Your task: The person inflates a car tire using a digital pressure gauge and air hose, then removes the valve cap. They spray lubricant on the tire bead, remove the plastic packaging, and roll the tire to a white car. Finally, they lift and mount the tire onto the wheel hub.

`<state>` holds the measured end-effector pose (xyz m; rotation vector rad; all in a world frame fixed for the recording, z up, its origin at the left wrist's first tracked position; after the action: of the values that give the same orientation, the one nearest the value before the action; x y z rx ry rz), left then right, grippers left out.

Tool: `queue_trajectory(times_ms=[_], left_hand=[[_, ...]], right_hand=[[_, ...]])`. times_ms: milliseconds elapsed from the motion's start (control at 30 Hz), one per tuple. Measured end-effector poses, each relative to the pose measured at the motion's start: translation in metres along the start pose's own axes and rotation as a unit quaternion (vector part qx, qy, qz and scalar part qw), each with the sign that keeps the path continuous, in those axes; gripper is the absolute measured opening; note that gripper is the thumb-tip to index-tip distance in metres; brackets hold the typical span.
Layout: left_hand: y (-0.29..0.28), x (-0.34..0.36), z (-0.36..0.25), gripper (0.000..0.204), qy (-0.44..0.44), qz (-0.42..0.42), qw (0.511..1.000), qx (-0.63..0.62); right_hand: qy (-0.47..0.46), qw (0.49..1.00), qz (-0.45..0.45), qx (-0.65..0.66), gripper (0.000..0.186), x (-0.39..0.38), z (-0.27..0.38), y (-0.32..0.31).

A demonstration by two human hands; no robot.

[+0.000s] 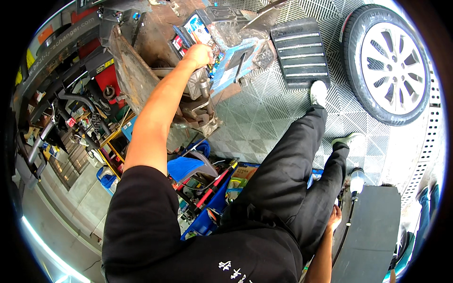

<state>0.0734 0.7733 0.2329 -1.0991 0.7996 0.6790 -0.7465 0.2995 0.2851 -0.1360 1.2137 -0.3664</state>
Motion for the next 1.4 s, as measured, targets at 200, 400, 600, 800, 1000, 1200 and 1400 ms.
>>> queue_trajectory(times_ms=[200, 400, 600, 800, 1000, 1200, 1400], left_hand=[[0.007, 0.011, 0.0, 0.032, -0.013, -0.019, 1.0, 0.008], [0.001, 0.001, -0.01, 0.027, 0.01, -0.073, 0.997, -0.034], [0.014, 0.02, -0.003, 0.003, -0.032, -0.057, 0.994, -0.091], [0.038, 0.045, 0.018, 0.005, -0.019, -0.038, 0.994, -0.101], [0.047, 0.066, 0.058, 0.023, 0.018, -0.044, 0.998, -0.044], [0.022, 0.043, 0.04, 0.016, -0.141, -0.01, 0.955, -0.263], [0.0, 0.013, 0.012, 0.012, -0.096, 0.054, 0.97, -0.216]], right_hand=[[0.064, 0.994, -0.062, 0.061, 0.028, -0.002, 0.041, 0.009], [0.066, 0.994, -0.072, 0.05, 0.029, -0.002, 0.036, 0.012], [0.001, 0.998, -0.058, -0.023, 0.031, 0.003, -0.006, 0.002], [0.048, 0.996, -0.062, 0.05, 0.032, 0.002, 0.024, 0.009], [0.066, 0.996, -0.049, 0.046, 0.032, 0.004, 0.046, 0.007], [0.034, 0.997, -0.052, -0.044, 0.032, 0.008, 0.045, 0.002], [0.058, 0.995, -0.052, 0.068, 0.033, 0.006, 0.03, -0.004]])
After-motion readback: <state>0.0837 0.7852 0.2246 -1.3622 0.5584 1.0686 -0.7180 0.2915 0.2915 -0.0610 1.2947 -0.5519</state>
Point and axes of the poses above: each hand's wrist, its own x-axis towards the middle knuckle, its own y-axis out of the palm, z = x × y, the point moved 1 cm from there along x, towards the middle knuckle, and after that the axes turned 7 degrees about -y, right-handed, at the moved point
